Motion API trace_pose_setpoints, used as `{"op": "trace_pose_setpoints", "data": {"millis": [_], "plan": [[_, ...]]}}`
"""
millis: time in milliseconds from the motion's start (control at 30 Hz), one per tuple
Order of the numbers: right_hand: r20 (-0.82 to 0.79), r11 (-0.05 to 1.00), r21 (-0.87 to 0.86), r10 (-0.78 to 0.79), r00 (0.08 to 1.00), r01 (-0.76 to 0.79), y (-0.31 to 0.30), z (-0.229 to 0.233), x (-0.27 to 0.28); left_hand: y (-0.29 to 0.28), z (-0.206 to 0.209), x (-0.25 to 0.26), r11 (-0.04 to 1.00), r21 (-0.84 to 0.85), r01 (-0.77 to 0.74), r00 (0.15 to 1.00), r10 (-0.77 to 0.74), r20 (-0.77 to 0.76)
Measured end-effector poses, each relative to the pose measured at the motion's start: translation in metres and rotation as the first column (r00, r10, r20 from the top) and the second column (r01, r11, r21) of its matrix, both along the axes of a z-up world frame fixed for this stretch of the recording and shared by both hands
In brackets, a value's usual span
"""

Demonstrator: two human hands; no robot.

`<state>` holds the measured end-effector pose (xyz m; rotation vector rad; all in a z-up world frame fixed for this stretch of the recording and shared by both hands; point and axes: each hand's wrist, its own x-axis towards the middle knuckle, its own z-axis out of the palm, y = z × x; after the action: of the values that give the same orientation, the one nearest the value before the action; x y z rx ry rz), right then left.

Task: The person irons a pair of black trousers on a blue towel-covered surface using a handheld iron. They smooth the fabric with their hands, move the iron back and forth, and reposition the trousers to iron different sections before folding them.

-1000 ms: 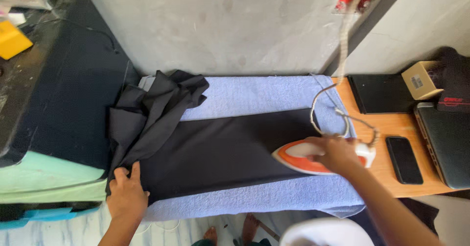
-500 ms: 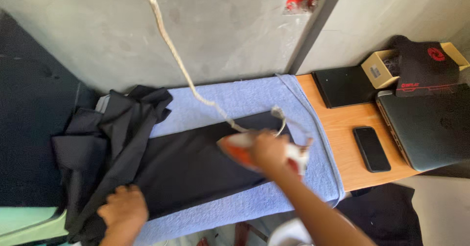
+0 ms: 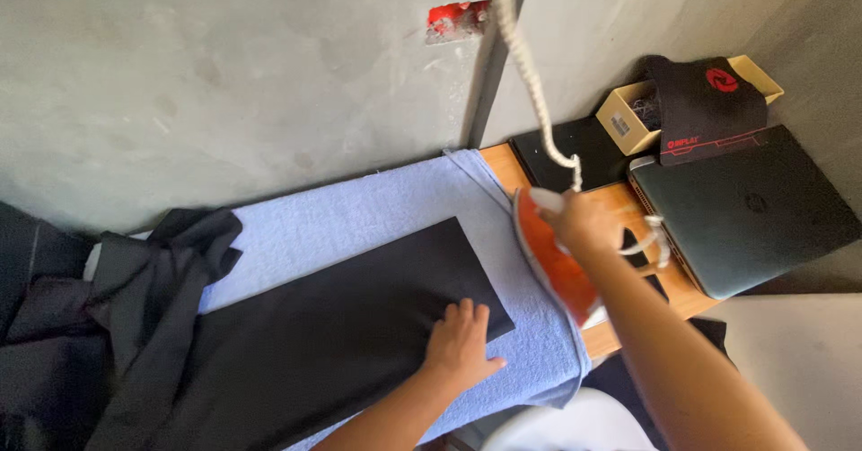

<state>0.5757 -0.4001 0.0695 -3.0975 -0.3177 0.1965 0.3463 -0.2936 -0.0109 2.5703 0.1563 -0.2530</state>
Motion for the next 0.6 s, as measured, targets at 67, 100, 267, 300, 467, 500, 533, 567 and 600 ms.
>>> {"op": "trace_pose_setpoints", "data": {"millis": [67, 100, 267, 300, 467, 500, 533, 567, 600], "plan": [[0.017, 0.999, 0.035, -0.040, 0.999, 0.039, -0.019, 0.012, 0.010, -0.006, -0.028, 0.016, 0.998, 0.056, -0.008, 0.998, 0.005, 0.058], [0.014, 0.997, 0.047, -0.054, 0.998, 0.053, -0.027, 0.020, 0.015, -0.008, -0.044, 0.029, 0.996, 0.086, -0.011, 0.996, 0.003, 0.092], [-0.033, 0.982, 0.135, -0.130, 0.991, 0.134, -0.066, 0.049, 0.027, 0.004, -0.084, 0.058, 0.968, 0.185, -0.170, 0.975, 0.139, 0.172], [-0.019, 0.977, 0.166, -0.131, 0.991, 0.133, -0.075, 0.052, 0.031, 0.013, -0.075, 0.068, 0.967, 0.131, -0.219, 0.967, 0.197, 0.163], [-0.033, 0.943, 0.191, -0.270, 0.962, 0.271, -0.121, 0.061, 0.051, 0.051, -0.002, 0.151, 0.694, -0.512, -0.506, 0.699, 0.678, 0.228], [-0.001, 0.950, 0.179, -0.261, 0.965, 0.257, -0.128, 0.063, 0.055, 0.049, 0.015, 0.178, 0.648, -0.532, -0.545, 0.664, 0.721, 0.199], [0.032, 0.955, 0.167, -0.252, 0.967, 0.244, -0.137, 0.065, 0.060, 0.036, 0.032, 0.202, 0.463, -0.718, -0.520, 0.681, 0.732, -0.021], [0.063, 0.961, 0.154, -0.243, 0.968, 0.231, -0.146, 0.067, 0.064, 0.022, 0.047, 0.226, 0.518, -0.785, -0.339, 0.631, 0.744, 0.218], [0.079, 0.959, 0.162, -0.246, 0.966, 0.231, -0.156, 0.070, 0.068, 0.002, 0.063, 0.247, 0.494, -0.854, -0.165, 0.561, 0.759, 0.331]]}}
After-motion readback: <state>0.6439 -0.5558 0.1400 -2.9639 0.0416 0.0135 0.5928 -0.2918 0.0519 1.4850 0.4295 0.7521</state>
